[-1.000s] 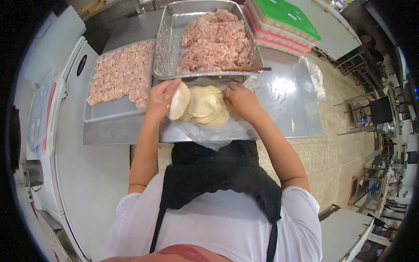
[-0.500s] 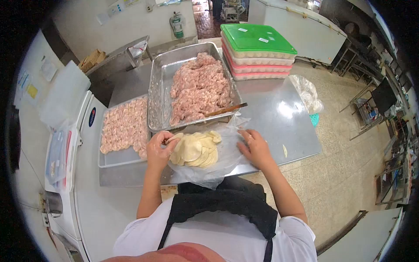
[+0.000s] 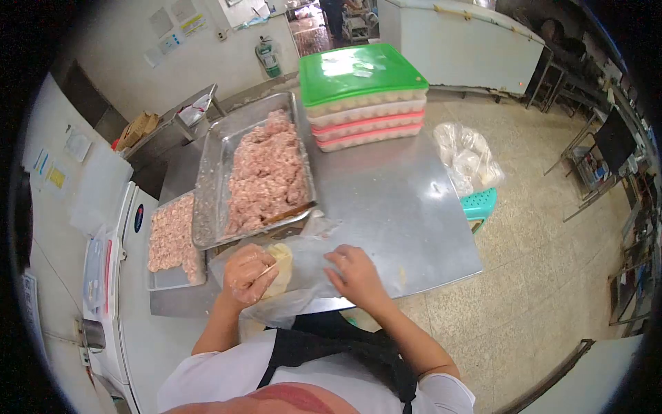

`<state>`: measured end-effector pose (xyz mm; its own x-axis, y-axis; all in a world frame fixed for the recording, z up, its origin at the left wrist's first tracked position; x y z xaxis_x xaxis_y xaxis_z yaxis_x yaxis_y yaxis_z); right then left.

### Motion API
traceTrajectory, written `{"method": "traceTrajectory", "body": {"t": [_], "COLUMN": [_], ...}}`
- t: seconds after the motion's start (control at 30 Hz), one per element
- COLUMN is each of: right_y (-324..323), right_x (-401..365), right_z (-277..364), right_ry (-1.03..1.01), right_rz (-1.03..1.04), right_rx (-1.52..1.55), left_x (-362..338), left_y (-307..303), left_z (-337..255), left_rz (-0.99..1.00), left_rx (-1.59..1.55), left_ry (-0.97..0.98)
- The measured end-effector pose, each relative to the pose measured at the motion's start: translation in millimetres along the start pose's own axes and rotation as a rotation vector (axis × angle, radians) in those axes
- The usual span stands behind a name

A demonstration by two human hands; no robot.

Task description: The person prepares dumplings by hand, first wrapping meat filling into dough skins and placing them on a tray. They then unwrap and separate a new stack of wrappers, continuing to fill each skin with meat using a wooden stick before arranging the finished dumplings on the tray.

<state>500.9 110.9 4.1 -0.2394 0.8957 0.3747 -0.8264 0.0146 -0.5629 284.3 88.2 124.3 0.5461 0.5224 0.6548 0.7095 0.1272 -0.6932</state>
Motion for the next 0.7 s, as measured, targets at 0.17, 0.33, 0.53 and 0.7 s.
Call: {"method": "traceTrajectory", "body": {"t": [0.17, 0.33, 0.53, 0.7], "right_y": [-13, -20, -8, -11], "right_x": [-10, -15, -4, 1], "right_z": [-8, -23, -23, -21], "right_ry": [0.047, 0.095, 0.062, -0.004], "right_rz": [0.07, 0.08, 0.019, 0.045], "right_rx": [0.182, 0.362, 0.394, 0.383], "left_x": [47, 63, 64, 55], "left_y": [52, 60, 28, -3], "left_z": [-23, -55, -121, -178], "left_rz": [0.076, 0.178, 0.112, 0.161], "left_rx": [-0.133, -0.023, 0.179, 0.318], "left_ry": [0.112, -0.03, -0.186, -0.446]}}
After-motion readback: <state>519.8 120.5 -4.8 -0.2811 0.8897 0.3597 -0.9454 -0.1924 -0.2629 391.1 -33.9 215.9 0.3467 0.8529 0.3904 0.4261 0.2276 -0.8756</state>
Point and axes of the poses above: each hand's wrist, its own x-axis towards the middle knuckle, its own y-axis out of the palm, z = x × y, the point moved 2 cm from there along x, towards the middle knuckle, and after that the axes turned 11 degrees about y, right-handed, at the moved point
